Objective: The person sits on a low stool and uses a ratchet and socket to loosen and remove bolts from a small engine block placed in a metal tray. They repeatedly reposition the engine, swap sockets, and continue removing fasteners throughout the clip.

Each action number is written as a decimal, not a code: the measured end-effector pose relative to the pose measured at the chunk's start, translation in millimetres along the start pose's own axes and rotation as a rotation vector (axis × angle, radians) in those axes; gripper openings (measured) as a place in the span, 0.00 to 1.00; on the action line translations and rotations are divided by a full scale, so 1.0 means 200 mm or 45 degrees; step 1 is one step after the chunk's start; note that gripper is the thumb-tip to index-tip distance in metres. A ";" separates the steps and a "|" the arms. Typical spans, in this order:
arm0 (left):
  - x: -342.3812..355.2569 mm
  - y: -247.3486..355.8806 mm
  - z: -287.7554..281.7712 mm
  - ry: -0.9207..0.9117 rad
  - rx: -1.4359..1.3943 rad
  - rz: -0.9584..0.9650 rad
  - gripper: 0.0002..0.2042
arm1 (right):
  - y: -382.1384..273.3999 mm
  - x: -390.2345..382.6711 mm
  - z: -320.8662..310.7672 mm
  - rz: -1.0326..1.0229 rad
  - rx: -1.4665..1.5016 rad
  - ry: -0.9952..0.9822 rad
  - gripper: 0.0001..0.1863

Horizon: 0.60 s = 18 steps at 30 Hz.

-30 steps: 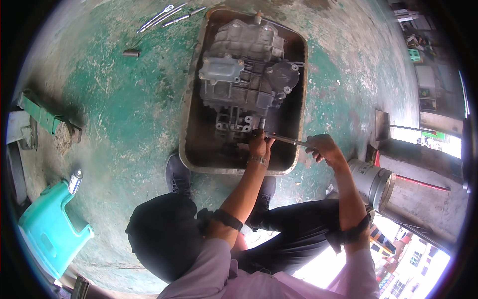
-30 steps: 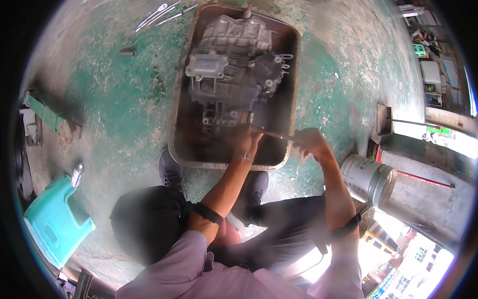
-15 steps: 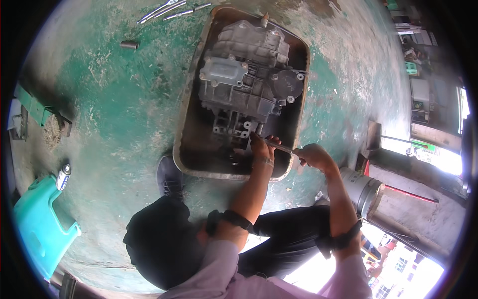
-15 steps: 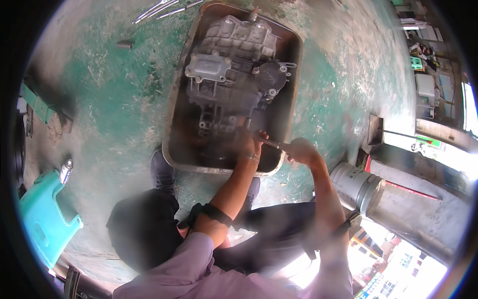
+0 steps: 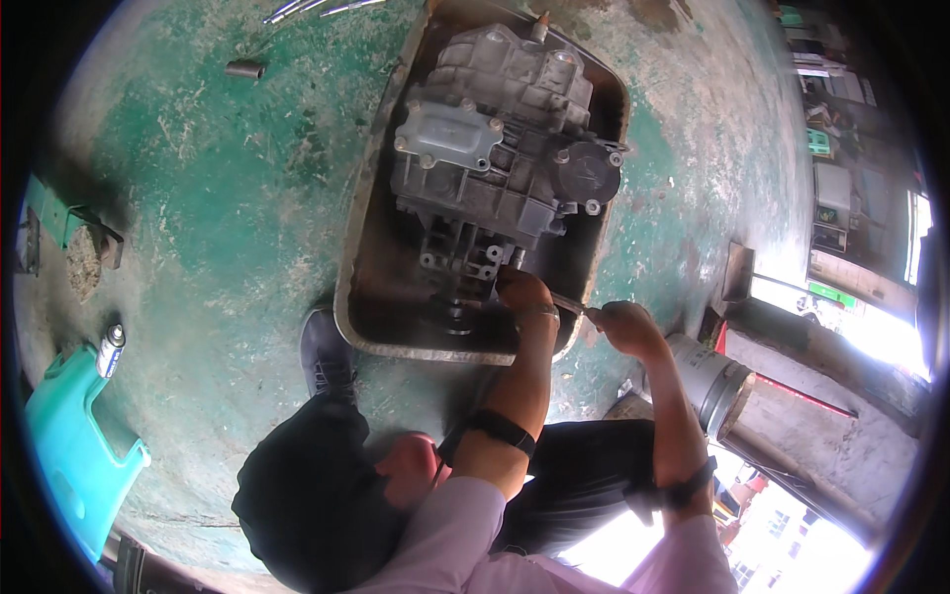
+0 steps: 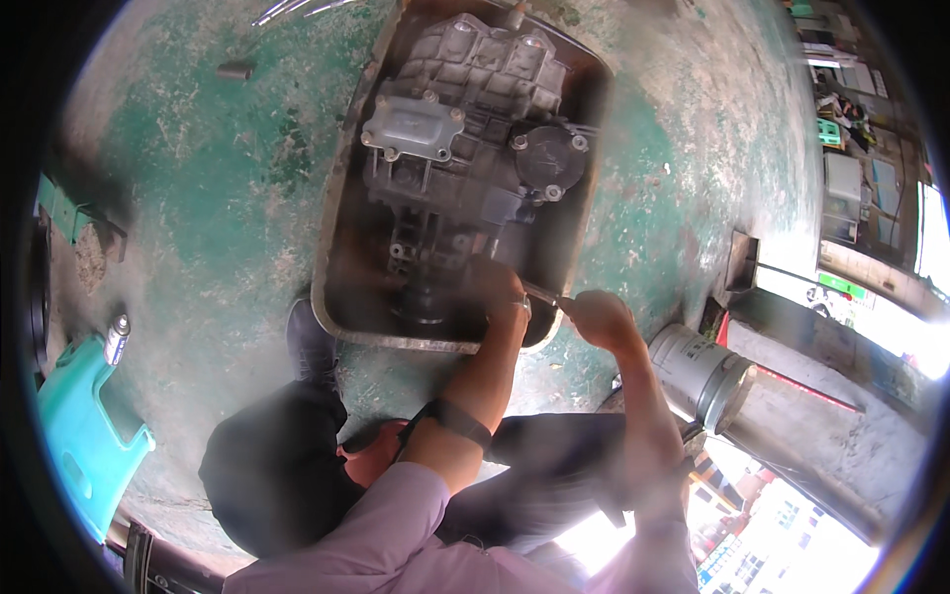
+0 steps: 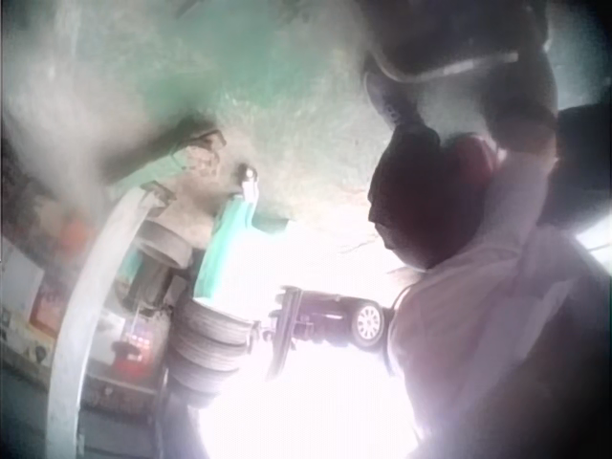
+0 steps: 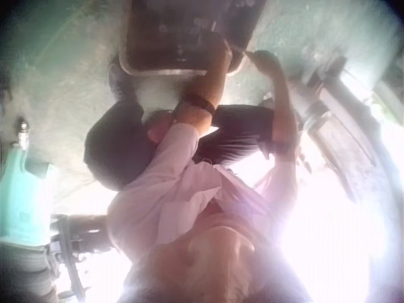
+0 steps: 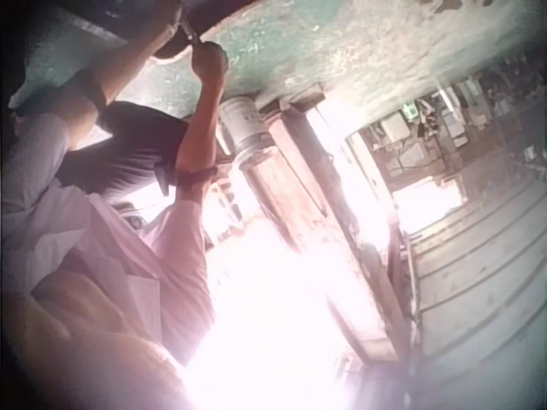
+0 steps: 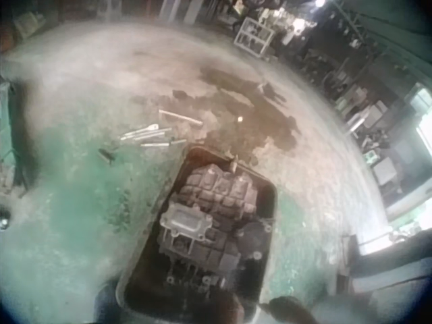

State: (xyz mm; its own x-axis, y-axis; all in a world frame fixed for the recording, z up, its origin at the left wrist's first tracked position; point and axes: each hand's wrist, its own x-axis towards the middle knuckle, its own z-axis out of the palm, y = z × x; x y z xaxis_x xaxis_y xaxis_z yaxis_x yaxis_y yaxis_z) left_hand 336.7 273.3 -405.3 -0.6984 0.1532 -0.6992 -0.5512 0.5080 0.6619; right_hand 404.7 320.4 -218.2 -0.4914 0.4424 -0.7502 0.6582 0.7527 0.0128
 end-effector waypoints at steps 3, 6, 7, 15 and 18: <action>0.03 -0.15 0.06 0.144 0.449 0.324 0.16 | -0.03 -0.01 -0.02 0.055 -0.029 -0.022 0.13; 0.03 -0.21 0.10 0.138 0.285 0.204 0.19 | -0.06 -0.03 -0.06 0.258 0.193 -0.061 0.13; 0.03 -0.22 0.11 0.144 0.298 0.215 0.19 | -0.07 -0.03 -0.07 0.218 0.146 -0.042 0.12; 0.07 -0.20 0.03 0.143 0.496 0.458 0.21 | -0.17 -0.08 -0.11 0.191 0.093 0.124 0.12; 0.04 -0.04 -0.05 -0.149 -0.071 -0.262 0.23 | -0.11 -0.05 -0.08 0.305 0.342 0.030 0.17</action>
State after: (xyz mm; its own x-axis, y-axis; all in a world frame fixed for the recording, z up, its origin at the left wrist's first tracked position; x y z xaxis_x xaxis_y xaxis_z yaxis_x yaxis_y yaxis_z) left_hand 331.7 261.7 -413.1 -0.5131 0.1500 -0.8451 -0.7029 0.4916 0.5140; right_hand 387.3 307.3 -200.6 -0.3162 0.6043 -0.7313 0.8811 0.4729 0.0098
